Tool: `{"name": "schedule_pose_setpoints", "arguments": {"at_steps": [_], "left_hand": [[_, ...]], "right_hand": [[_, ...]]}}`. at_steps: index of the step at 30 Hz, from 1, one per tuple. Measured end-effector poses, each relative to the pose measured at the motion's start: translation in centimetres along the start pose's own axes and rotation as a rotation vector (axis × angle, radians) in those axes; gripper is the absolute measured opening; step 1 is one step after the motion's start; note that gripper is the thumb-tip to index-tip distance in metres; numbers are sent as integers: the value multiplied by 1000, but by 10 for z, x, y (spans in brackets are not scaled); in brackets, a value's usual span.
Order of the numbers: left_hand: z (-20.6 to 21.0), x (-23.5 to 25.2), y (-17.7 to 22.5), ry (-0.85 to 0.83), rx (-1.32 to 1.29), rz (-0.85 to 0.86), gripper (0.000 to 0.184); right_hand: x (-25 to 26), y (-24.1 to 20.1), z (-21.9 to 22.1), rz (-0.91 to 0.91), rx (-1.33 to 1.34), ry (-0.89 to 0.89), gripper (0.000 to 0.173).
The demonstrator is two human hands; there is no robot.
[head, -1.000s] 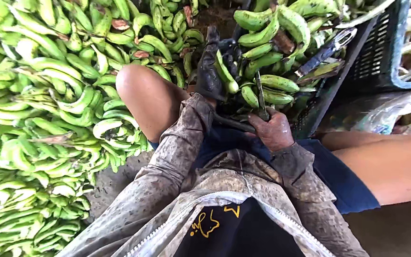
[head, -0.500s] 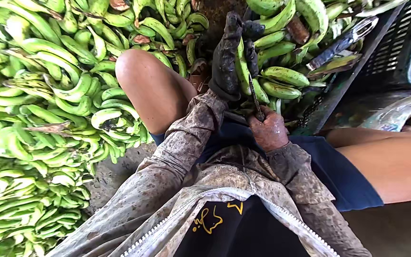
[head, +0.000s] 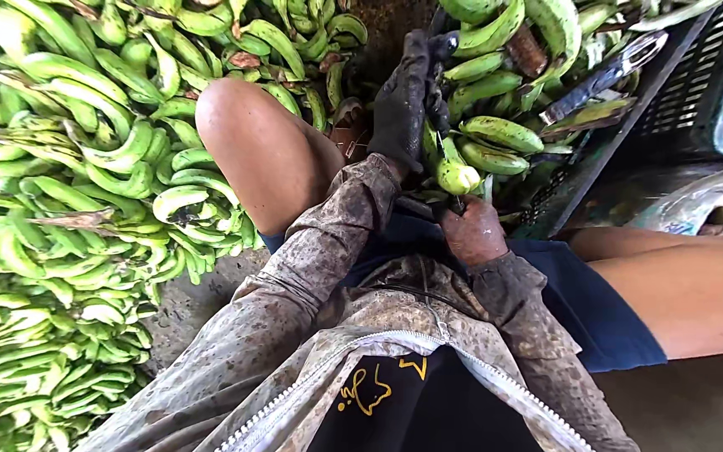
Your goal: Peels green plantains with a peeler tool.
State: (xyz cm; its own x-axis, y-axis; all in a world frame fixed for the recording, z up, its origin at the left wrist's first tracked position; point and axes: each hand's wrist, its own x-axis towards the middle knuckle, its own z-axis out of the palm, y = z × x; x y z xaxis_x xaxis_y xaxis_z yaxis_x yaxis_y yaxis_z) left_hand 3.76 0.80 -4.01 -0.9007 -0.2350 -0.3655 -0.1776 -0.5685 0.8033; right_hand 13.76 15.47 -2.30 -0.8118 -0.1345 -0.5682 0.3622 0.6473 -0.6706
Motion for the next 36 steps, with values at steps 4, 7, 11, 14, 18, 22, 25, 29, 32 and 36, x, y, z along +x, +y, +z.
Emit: {"name": "schedule_pose_setpoints", "arguments": {"at_steps": [4, 7, 11, 14, 18, 22, 25, 29, 32, 36], "left_hand": [[6, -20, -24, -71, -144, -356, 73], [8, -26, -32, -64, -82, -283, 68], [-12, -19, -33, -280, 281, 392, 50], [-6, -32, -19, -400, 245, 629, 74], [7, -50, -14, -510, 169, 533, 58], [8, -47, -8, -467, -71, 256, 40], [2, -35, 7, -499, -326, 122, 62], [2, -44, 24, -608, -454, 76, 64], [-2, -49, 50, -822, -679, 54, 68], [15, -46, 59, -885, -661, 110, 67]], "right_hand": [[26, 15, 12, -147, -55, 124, 34], [25, 12, 6, -120, -72, 113, 31], [23, -2, -13, 101, -175, 45, 30], [29, -10, -19, 191, -277, 53, 35], [29, -31, -20, 229, -420, 62, 34], [34, -26, -25, 199, -510, 94, 33], [33, -17, -32, 199, -528, 175, 31], [30, -6, -48, 166, -416, 230, 33], [40, 32, -65, 214, 255, 284, 29], [17, 27, -59, 26, 1063, 109, 28]]}}
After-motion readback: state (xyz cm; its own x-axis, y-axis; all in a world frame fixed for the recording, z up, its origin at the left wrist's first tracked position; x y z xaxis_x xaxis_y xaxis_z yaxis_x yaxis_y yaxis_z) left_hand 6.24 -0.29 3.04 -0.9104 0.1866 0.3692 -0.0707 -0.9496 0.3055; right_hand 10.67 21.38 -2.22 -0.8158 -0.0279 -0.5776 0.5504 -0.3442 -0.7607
